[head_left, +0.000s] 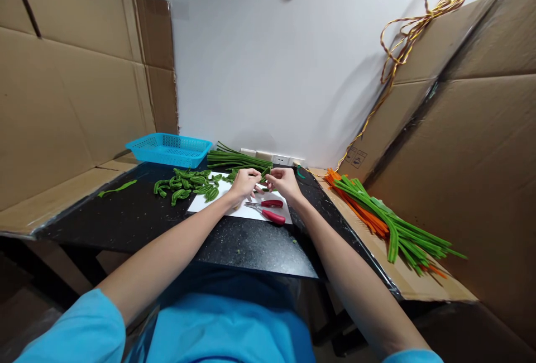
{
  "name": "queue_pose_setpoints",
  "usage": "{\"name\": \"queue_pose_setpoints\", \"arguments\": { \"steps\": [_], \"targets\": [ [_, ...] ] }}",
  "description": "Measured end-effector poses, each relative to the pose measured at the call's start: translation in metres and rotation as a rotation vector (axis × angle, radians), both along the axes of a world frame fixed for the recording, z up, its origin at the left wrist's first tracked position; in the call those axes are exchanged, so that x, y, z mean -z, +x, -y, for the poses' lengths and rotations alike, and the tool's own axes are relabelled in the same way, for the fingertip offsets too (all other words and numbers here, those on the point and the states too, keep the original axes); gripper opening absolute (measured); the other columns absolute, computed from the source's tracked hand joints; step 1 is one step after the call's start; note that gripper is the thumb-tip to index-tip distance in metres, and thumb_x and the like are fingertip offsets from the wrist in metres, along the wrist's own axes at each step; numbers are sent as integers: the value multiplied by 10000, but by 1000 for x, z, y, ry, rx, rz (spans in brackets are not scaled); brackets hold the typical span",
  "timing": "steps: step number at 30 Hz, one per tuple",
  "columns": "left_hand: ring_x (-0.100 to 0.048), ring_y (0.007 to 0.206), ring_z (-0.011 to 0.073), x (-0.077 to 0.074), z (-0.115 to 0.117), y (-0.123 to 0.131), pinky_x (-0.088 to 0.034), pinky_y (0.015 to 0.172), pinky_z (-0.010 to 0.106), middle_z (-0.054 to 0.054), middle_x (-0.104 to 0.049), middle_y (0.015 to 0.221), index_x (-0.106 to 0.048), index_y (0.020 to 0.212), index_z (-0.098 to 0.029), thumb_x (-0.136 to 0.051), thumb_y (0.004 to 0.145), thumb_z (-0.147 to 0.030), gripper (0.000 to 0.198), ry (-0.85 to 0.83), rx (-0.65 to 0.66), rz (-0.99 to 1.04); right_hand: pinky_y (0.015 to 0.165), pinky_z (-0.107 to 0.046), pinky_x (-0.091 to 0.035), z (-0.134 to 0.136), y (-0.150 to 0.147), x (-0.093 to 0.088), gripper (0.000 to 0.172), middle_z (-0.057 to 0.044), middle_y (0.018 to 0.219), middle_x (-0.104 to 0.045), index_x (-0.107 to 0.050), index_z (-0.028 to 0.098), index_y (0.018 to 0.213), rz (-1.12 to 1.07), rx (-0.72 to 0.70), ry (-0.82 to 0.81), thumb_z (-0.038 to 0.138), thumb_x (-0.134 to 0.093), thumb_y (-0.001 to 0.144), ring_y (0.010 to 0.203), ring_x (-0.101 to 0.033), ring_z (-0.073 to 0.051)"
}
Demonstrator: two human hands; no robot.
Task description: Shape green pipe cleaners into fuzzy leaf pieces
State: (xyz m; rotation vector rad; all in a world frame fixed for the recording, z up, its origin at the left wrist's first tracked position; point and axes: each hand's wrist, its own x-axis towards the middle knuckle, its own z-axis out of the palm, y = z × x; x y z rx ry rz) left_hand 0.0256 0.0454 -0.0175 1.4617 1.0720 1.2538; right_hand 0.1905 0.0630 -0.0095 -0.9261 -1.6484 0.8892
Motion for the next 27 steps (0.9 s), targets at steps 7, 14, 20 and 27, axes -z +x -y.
{"name": "queue_pose_setpoints", "arguments": {
  "steps": [7,14,20,27],
  "targets": [
    [-686,462,157,-4,8,-3,-410,351,176,83,-771,770,-628,961,-144,-619,980,-259,117,28,72,-17,400,-244,-513,4,0,-3,331,-6,602,-633,-629,181,685,18,-65,-4,449,-806,764,461,-585,-131],
    [-659,424,122,-7,8,-2,-363,348,161,87,-772,785,-640,877,-124,-675,960,-277,178,37,98,-21,427,-235,-473,9,-1,-9,392,16,614,-613,-645,174,742,-31,-62,24,521,-828,742,483,-561,-119],
    [-665,430,122,-10,8,-4,-348,345,168,117,-789,822,-648,958,-102,-641,993,-268,170,-10,115,-8,482,-237,-447,8,3,-10,419,15,561,-591,-656,162,669,-52,-118,-10,535,-831,743,503,-523,-108],
    [-669,457,119,-11,8,-7,-371,347,172,124,-791,858,-683,960,-88,-599,1007,-241,180,-30,133,-33,542,-265,-500,6,8,-8,441,-18,659,-664,-758,144,857,-60,-195,-62,574,-800,768,557,-564,-125]
  ]
}}
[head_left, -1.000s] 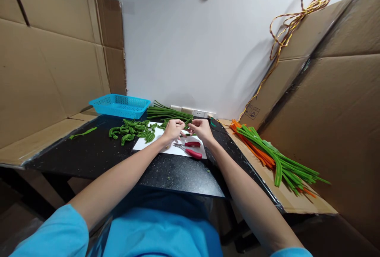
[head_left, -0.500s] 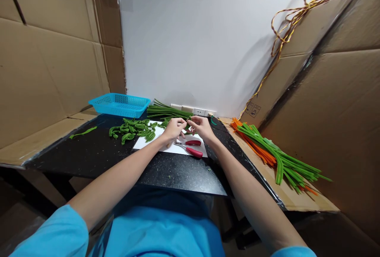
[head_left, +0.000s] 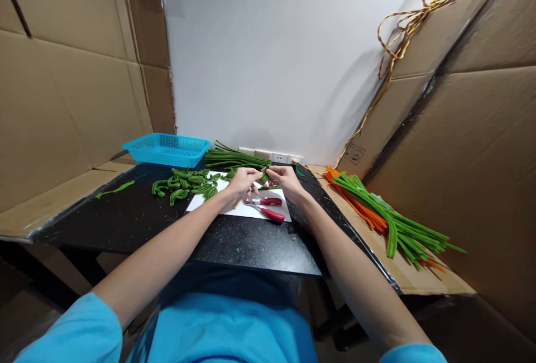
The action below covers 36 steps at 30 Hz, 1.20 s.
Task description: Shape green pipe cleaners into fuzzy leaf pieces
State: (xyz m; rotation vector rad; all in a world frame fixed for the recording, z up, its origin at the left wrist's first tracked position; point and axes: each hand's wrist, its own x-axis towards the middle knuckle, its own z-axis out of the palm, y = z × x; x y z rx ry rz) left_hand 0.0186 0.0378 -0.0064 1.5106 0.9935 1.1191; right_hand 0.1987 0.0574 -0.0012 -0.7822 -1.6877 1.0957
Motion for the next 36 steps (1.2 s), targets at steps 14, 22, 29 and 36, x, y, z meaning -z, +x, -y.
{"name": "queue_pose_setpoints", "arguments": {
  "steps": [14,22,29,36],
  "targets": [
    [-636,436,103,4,-11,-11,-342,347,170,57,-743,729,-704,806,-96,-756,891,-200,144,74,-29,-62,558,-270,-550,2,-3,-4,290,-11,703,-695,-793,119,1026,133,10,118,309,-741,813,559,-594,-123],
    [-645,410,122,5,-12,-11,-363,343,180,64,-743,736,-683,888,-97,-731,937,-278,193,49,-16,-38,526,-268,-560,-2,-7,0,284,-27,722,-697,-768,133,930,135,57,153,396,-743,825,546,-620,-133],
    [-685,453,126,4,-11,-7,-387,339,168,13,-660,786,-644,916,-120,-639,998,-234,141,33,4,10,495,-280,-564,2,-9,3,443,5,608,-596,-660,167,739,111,86,159,592,-762,805,527,-601,-144],
    [-677,462,115,4,-11,-6,-386,333,163,-2,-602,779,-624,887,-118,-617,1013,-249,182,15,22,35,491,-257,-551,2,-9,3,496,-1,573,-602,-608,180,659,115,118,189,634,-755,797,520,-612,-144]
  ]
}}
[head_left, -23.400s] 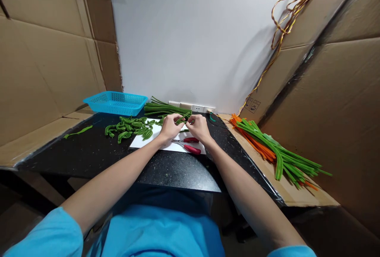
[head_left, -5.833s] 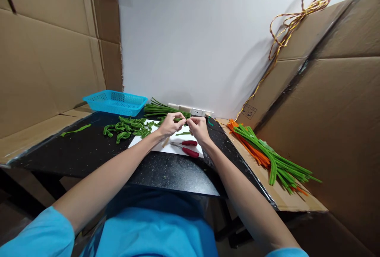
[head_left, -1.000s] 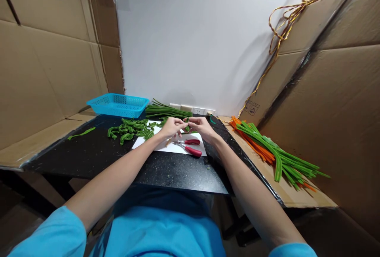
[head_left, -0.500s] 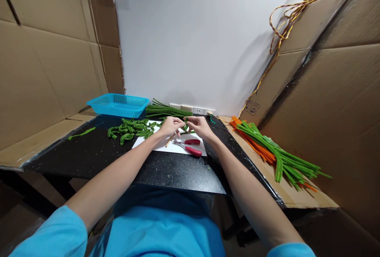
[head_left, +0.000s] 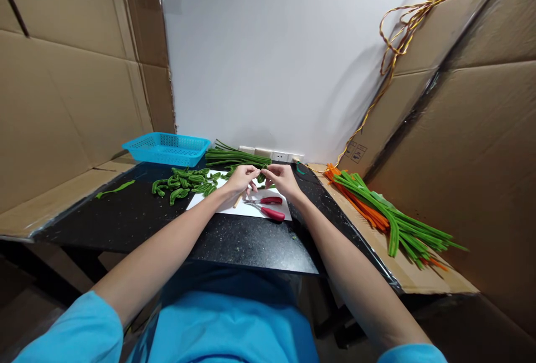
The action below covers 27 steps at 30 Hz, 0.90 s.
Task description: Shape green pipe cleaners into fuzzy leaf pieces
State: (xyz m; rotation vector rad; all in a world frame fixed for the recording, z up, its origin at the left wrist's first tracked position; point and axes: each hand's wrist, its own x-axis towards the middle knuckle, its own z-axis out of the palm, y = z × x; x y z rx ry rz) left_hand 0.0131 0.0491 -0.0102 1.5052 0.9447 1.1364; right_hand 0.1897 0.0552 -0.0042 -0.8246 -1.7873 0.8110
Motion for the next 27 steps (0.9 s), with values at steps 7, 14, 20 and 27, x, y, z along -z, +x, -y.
{"name": "queue_pose_setpoints", "arguments": {
  "steps": [7,14,20,27],
  "targets": [
    [-680,494,122,0,1,-2,-411,343,174,41,-676,829,-658,938,-107,-689,972,-279,177,-4,66,-2,486,-264,-539,-2,2,0,508,-9,570,-609,-575,194,643,-21,54,31,642,-751,805,498,-616,-150],
    [-662,485,114,-1,2,-2,-436,375,182,27,-682,759,-651,929,-98,-776,914,-277,218,50,33,6,486,-277,-551,-3,-1,1,516,-24,584,-638,-611,190,685,-44,69,39,676,-714,825,496,-620,-156],
    [-635,475,90,-3,4,-3,-421,370,183,64,-720,858,-662,975,-104,-748,934,-268,190,63,-3,18,458,-269,-522,-2,-4,0,496,-17,562,-619,-632,183,709,-93,134,66,656,-720,832,470,-605,-154],
    [-613,466,101,-5,14,0,-383,364,178,-8,-602,670,-601,746,-141,-753,909,-297,272,25,78,-23,466,-270,-541,1,-3,-1,500,-8,568,-606,-603,194,719,-105,122,51,670,-727,813,486,-611,-156]
  ]
}}
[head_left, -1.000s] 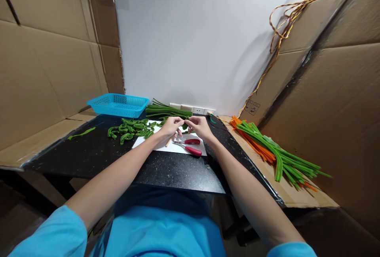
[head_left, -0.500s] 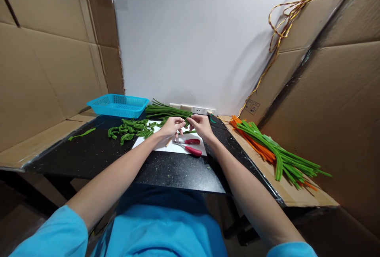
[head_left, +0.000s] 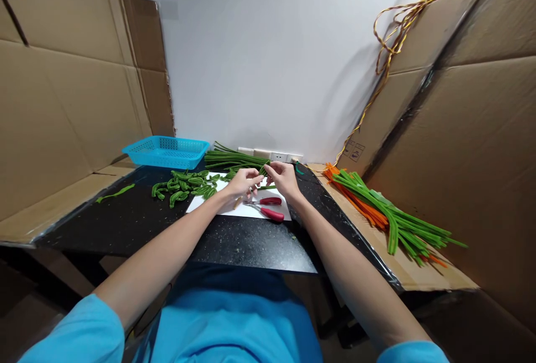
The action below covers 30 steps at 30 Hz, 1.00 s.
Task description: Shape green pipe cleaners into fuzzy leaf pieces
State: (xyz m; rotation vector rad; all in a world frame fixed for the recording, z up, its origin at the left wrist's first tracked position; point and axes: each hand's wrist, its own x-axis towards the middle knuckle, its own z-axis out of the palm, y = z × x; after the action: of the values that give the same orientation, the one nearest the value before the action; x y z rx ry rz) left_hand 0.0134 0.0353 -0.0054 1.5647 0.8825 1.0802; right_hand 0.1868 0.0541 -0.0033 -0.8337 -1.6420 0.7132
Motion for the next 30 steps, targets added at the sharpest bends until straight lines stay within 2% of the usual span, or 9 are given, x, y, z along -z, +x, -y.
{"name": "queue_pose_setpoints", "arguments": {
  "steps": [5,10,15,19,23,28,30],
  "targets": [
    [-567,442,86,-4,-1,0,-354,369,180,-16,-595,620,-579,713,-159,-683,917,-220,237,-21,-27,18,524,-303,-600,2,-3,1,506,-23,654,-654,-603,196,738,54,-99,-19,684,-707,821,556,-640,-166],
    [-519,397,81,-2,-1,0,-327,368,188,-30,-558,541,-574,671,-162,-690,894,-230,260,-64,-44,10,527,-298,-574,0,-4,3,469,-19,632,-648,-562,210,720,134,-71,8,642,-673,865,551,-649,-174],
    [-543,394,96,6,-2,7,-305,352,185,-30,-542,537,-526,664,-174,-689,883,-235,280,-116,-72,5,555,-264,-464,0,-1,6,338,0,576,-626,-549,220,696,298,16,85,440,-657,929,516,-591,-156],
    [-566,404,109,10,-4,10,-332,350,189,-7,-574,542,-562,675,-158,-692,873,-218,245,-114,-97,-24,609,-265,-410,1,0,8,160,-24,681,-690,-660,214,852,418,56,135,300,-598,972,577,-591,-170],
    [-573,401,110,12,-6,9,-333,345,179,1,-587,536,-563,650,-154,-700,867,-221,265,-85,-104,-48,643,-264,-396,2,2,10,156,-36,731,-717,-684,222,910,481,74,136,267,-565,999,633,-620,-187],
    [-495,338,95,15,-6,10,-291,316,181,-18,-539,474,-585,645,-153,-660,902,-215,275,-35,-113,-68,628,-255,-391,5,3,9,208,-14,660,-670,-626,227,783,467,65,114,271,-588,983,600,-596,-173],
    [-486,339,87,14,-4,12,-297,314,180,-15,-569,514,-615,700,-149,-650,924,-232,241,2,-122,-53,602,-250,-397,5,3,6,246,-8,643,-650,-589,227,751,430,63,104,300,-578,986,576,-584,-161]
  ]
}}
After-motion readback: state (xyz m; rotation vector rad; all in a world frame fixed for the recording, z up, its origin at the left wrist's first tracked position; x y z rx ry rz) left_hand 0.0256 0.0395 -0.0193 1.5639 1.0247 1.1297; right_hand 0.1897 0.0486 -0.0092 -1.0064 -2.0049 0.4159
